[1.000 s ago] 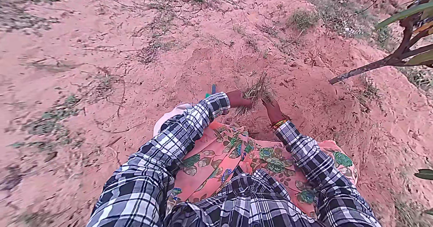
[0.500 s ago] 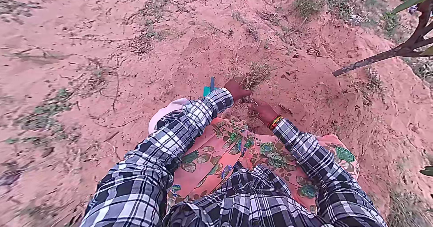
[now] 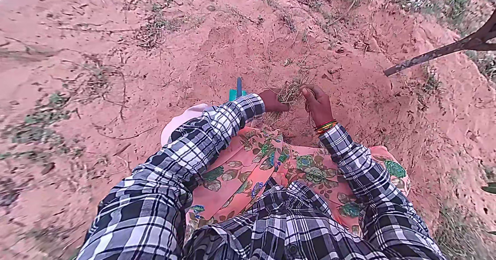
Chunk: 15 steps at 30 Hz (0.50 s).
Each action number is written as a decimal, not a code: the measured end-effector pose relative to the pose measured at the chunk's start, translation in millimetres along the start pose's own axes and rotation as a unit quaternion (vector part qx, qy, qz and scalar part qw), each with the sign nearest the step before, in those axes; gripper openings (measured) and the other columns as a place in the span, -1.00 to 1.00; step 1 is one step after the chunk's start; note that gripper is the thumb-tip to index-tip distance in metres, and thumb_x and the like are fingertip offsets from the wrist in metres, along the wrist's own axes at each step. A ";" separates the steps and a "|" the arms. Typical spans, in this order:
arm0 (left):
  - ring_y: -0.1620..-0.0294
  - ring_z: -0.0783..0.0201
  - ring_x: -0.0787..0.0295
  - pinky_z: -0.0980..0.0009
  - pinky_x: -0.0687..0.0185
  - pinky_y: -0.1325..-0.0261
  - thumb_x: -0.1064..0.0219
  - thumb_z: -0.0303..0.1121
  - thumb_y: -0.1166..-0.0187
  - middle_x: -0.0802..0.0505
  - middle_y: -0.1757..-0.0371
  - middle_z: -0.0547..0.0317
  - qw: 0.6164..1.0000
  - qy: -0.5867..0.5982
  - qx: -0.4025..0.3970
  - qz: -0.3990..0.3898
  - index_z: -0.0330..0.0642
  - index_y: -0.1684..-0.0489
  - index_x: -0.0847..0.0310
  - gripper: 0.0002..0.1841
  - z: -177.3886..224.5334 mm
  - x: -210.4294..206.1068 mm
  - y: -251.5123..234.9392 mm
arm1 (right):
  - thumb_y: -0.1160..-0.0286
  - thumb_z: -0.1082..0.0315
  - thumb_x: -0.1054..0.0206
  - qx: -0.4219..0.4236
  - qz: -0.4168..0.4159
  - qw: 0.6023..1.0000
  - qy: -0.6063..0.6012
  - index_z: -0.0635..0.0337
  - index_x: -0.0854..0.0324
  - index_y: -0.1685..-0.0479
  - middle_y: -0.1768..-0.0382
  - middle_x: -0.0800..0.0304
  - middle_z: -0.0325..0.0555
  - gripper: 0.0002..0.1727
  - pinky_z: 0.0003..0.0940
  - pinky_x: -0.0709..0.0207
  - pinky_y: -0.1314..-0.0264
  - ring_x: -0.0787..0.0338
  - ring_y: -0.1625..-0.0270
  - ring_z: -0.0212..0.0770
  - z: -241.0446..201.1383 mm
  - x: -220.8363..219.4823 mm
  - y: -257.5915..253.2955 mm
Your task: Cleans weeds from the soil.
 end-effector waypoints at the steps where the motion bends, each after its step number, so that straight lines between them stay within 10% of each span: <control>1: -0.48 -0.20 -0.66 -0.25 -0.41 -0.59 -0.57 -0.13 -0.51 -0.76 -0.36 -0.34 1.000 0.025 0.008 -0.009 -0.35 -0.47 -0.58 -0.37 3.5 -6.1 1.8 | -0.81 0.29 -0.16 -0.008 0.023 0.998 -0.065 0.23 -0.67 -0.17 0.20 -0.73 -0.31 -0.74 -0.64 -0.33 0.52 -0.42 0.54 -0.60 2.7 0.7 -0.9; 10: -0.37 -0.17 -0.72 -0.21 -0.51 -0.52 -0.65 -0.01 -0.40 -0.78 -0.28 -0.34 0.986 0.158 0.039 0.032 -0.42 -0.37 -0.61 -0.28 -2.9 -8.6 1.4 | -0.91 0.15 0.20 -0.007 0.056 0.967 -0.250 0.16 -0.62 -0.26 -0.14 -0.73 -0.25 -0.53 -0.43 -0.60 -0.28 -0.69 -0.15 -0.43 -13.5 -31.0 -9.6; 15: -0.38 -0.11 -0.74 -0.17 -0.50 -0.54 -0.58 -0.10 -0.47 -0.80 -0.28 -0.30 0.958 0.226 0.058 0.168 -0.44 -0.36 -0.59 -0.36 -4.4 40.2 21.0 | -0.82 0.11 0.04 0.078 0.032 0.993 -0.084 0.17 -0.13 -0.85 -0.38 -0.60 0.07 -0.34 -0.27 -0.62 -0.27 -0.69 -0.24 -0.24 -32.7 -37.3 -55.0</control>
Point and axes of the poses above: each hand's wrist, its own y-axis away from the middle knuckle, its own x-axis out of the back of the hand, z = x × y, the point moved 9 cm from there along -y, towards the middle knuckle
